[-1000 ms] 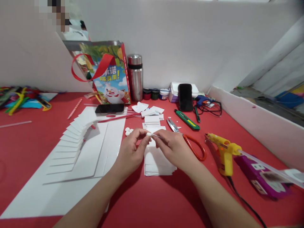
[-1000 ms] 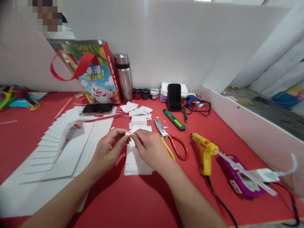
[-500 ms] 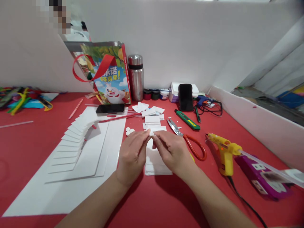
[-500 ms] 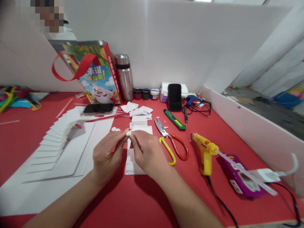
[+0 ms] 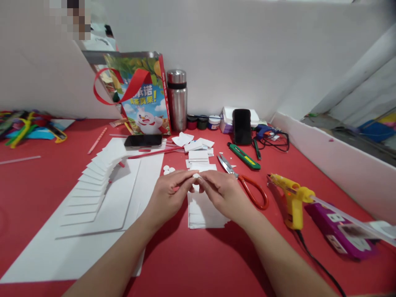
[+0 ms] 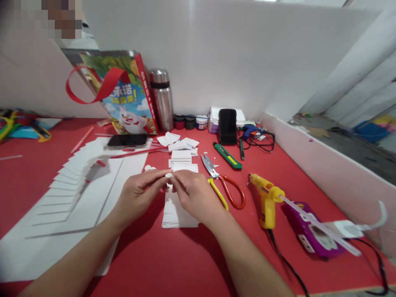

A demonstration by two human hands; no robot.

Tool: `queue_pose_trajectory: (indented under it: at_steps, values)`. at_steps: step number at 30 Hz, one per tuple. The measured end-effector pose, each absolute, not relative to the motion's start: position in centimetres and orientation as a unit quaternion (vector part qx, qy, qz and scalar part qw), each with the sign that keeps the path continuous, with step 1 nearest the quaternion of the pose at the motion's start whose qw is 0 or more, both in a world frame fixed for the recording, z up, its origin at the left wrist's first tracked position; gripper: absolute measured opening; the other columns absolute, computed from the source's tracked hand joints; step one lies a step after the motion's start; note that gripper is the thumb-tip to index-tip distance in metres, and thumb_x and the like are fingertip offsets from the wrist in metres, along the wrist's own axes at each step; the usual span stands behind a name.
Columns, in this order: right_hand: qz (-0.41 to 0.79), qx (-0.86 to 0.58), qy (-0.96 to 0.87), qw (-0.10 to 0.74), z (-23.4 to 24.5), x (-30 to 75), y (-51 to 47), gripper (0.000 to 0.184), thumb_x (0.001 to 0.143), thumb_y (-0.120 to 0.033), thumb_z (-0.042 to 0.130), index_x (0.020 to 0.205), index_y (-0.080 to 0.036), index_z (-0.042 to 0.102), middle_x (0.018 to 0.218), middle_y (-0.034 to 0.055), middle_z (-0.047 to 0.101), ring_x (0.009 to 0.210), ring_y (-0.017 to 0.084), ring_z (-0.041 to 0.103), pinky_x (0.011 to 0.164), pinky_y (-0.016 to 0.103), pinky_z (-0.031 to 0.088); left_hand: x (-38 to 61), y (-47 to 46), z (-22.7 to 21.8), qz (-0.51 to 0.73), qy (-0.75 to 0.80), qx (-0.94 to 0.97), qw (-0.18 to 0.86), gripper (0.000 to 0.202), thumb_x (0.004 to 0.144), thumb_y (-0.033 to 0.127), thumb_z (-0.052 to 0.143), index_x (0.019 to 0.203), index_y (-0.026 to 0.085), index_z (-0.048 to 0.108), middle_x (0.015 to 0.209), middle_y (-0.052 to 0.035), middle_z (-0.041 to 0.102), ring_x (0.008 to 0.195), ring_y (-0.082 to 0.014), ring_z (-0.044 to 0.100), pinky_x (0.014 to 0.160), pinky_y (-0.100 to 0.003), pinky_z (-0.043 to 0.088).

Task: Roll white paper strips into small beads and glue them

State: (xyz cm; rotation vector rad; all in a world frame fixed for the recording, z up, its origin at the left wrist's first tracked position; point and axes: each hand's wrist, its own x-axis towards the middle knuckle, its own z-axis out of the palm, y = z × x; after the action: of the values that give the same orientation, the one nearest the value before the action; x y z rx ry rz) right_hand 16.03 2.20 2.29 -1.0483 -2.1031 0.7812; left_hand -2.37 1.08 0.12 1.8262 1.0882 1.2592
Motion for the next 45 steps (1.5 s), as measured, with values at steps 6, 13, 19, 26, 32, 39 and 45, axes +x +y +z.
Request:
queue_pose_trajectory:
  at_steps: [6,13,19,26,32,39,45]
  values:
    - [0.694,-0.396,-0.48,0.363,2.5,15.9,2.7,0.039,0.095,-0.049,0.054,0.1,-0.014,0.069,0.082,0.0089,0.071,0.058,0.014,0.062,0.054,0.026,0.052,-2.4,1.1,0.1,0.471,0.447,0.685,0.33,0.024,0.099,0.027,0.054,0.114,0.02,0.07,0.09,-0.0046,0.073,0.08,-0.0157,0.068,0.077,-0.028,0.051]
    - [0.762,-0.387,-0.393,0.34,2.5,16.1,2.7,0.023,0.092,-0.038,0.062,0.088,-0.017,0.069,0.077,0.0039,0.065,0.055,0.011,0.054,0.05,0.023,0.051,-2.3,1.2,0.1,0.459,0.438,0.72,0.282,0.025,0.098,0.023,0.053,0.116,0.021,0.07,0.113,-0.0081,0.073,0.099,-0.0193,0.067,0.09,-0.032,0.049]
    - [0.699,-0.384,-0.495,0.344,2.2,15.7,2.6,0.031,0.087,-0.045,0.068,0.079,-0.015,0.068,0.068,-0.0026,0.052,0.055,0.008,0.049,0.055,0.023,0.051,-2.1,1.2,0.1,0.473,0.456,0.68,0.326,0.022,0.096,0.026,0.058,0.111,0.02,0.073,0.102,-0.0061,0.075,0.09,-0.0174,0.068,0.083,-0.029,0.051]
    - [0.433,-0.461,-0.69,0.352,2.1,15.7,2.4,0.02,0.096,-0.035,0.057,0.099,-0.02,0.07,0.077,-0.0011,0.068,0.054,0.009,0.06,0.057,0.023,0.046,-1.9,1.2,0.0,0.49,0.461,0.616,0.409,0.024,0.094,0.031,0.06,0.109,0.017,0.072,0.096,-0.0065,0.075,0.084,-0.0163,0.067,0.076,-0.028,0.054]
    - [0.313,-0.513,-0.718,0.352,2.0,15.3,1.8,0.025,0.095,-0.033,0.057,0.078,-0.019,0.069,0.057,-0.0008,0.065,0.05,0.012,0.06,0.054,0.024,0.042,-1.2,0.9,-0.6,0.518,0.453,0.585,0.429,0.023,0.092,0.032,0.063,0.107,0.017,0.073,0.09,-0.0046,0.074,0.078,-0.0148,0.067,0.074,-0.027,0.054]
    - [0.264,-0.501,-0.733,0.376,2.0,14.7,1.1,0.019,0.092,-0.029,0.056,0.079,-0.02,0.067,0.06,0.0016,0.066,0.051,0.014,0.059,0.051,0.024,0.041,-0.8,0.7,-0.9,0.541,0.468,0.629,0.304,0.021,0.091,0.029,0.065,0.108,0.019,0.076,0.097,-0.0064,0.077,0.085,-0.0185,0.07,0.079,-0.031,0.055]
    - [0.301,-0.474,-0.738,0.375,2.0,15.3,1.3,0.023,0.097,-0.027,0.054,0.08,-0.02,0.067,0.066,0.0009,0.068,0.053,0.012,0.06,0.054,0.024,0.043,-0.8,0.4,-1.4,0.544,0.429,0.687,0.22,0.029,0.095,0.018,0.058,0.121,0.022,0.071,0.091,-0.0044,0.077,0.082,-0.0164,0.07,0.08,-0.03,0.055]
